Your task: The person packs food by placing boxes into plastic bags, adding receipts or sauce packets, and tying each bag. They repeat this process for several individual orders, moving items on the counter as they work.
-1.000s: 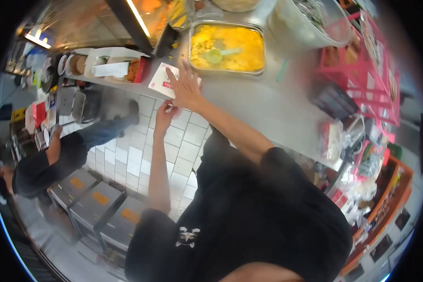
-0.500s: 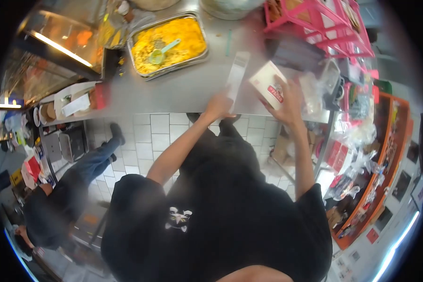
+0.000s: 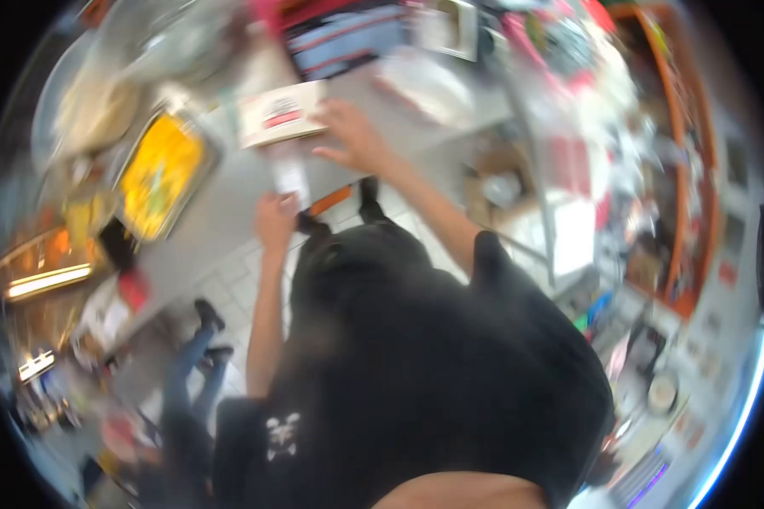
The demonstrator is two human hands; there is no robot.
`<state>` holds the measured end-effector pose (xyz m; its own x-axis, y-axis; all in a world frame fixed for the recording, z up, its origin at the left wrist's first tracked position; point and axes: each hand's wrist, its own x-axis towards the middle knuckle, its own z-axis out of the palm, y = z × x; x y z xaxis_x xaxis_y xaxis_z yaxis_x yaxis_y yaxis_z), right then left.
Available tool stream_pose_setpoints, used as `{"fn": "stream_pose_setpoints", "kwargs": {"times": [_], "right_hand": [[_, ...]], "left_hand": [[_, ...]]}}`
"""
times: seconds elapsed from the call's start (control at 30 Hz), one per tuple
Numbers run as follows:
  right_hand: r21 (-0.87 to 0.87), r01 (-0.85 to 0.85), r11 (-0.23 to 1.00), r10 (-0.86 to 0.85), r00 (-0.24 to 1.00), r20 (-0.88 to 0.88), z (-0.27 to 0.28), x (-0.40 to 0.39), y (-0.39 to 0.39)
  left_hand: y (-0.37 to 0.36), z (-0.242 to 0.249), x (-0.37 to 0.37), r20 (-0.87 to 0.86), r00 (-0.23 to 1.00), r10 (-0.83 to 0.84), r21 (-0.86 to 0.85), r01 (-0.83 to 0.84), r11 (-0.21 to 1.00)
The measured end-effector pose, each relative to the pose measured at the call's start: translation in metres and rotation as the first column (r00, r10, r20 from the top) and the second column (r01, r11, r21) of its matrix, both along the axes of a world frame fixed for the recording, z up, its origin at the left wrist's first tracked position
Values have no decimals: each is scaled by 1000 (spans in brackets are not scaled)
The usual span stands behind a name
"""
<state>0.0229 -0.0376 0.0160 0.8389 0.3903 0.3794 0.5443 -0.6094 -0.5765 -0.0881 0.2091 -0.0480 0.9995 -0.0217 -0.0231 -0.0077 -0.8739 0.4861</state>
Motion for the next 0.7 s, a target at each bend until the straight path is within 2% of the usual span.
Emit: {"fn": "stream_pose_setpoints", "kwargs": {"times": [0.03, 0.07, 0.1, 0.17, 0.2, 0.23, 0.27, 0.3, 0.37, 0.4, 0.43, 0.5, 0.53, 0.6, 0.63, 0.67, 0.7], "right_hand": [[45, 138, 989, -131, 981, -140, 8, -33, -34], [93, 272, 958, -238, 932, -273, 13, -63, -68], [71, 482, 873, -453, 857, -246, 14, -90, -109], [128, 809, 574, -772, 586, -246, -4, -150, -205], [19, 903, 429, -895, 428, -121, 0, -169, -249], [85, 950, 301, -934, 312, -172, 2, -184, -287], [45, 950, 310, -924, 312, -221, 10, -180, -314], [11, 946, 324, -909, 315, -275, 18, -175, -335], [16, 861, 509, -773, 464, -433, 32, -139, -352], [67, 816, 574, -740, 553, -382, 34, -115, -351], [115, 761, 639, -701, 637, -321, 32, -86, -347], [100, 743, 661, -677, 649, -346, 22, -24, -349], [115, 730, 673, -661, 664, -349, 18, 1, -355], [123, 726, 677, -436, 530, -727, 15, 53, -362], [-47, 693, 720, -430, 392, -813, 19, 76, -368], [-68, 718, 693, -440, 347, -828, 9, 86, -371], [-106, 684, 722, -420, 311, -852, 35, 86, -360]], "left_hand": [[3, 17, 5, -35, 999, 6, -6, -6, 1000], [7, 13, 13, 142, 990, -14, -27, 18, 999], [11, 22, 26, 211, 977, -41, 4, 41, 999], [16, 40, 61, 361, 929, -86, 35, 79, 996], [10, 54, 84, 371, 922, -111, 38, 104, 994], [6, 70, 104, 371, 890, -265, 149, 225, 963], [6, 80, 127, 350, 846, -403, 261, 325, 909], [1, 89, 141, 352, 842, -410, 279, 324, 904], [-4, 99, 173, -19, 780, -625, 400, 579, 711], [3, 87, 185, -76, 740, -669, 395, 638, 661], [10, 73, 193, -78, 748, -659, 411, 627, 662], [24, 57, 205, -93, 733, -674, 126, 680, 723], [15, 68, 198, -59, 724, -687, 183, 685, 706], [6, 65, 189, -19, 748, -664, 230, 649, 725], [7, 60, 181, 13, 758, -652, 265, 626, 733], [8, 53, 171, 131, 777, -615, 255, 573, 779], [11, 47, 166, 249, 788, -563, 248, 510, 824]]}}
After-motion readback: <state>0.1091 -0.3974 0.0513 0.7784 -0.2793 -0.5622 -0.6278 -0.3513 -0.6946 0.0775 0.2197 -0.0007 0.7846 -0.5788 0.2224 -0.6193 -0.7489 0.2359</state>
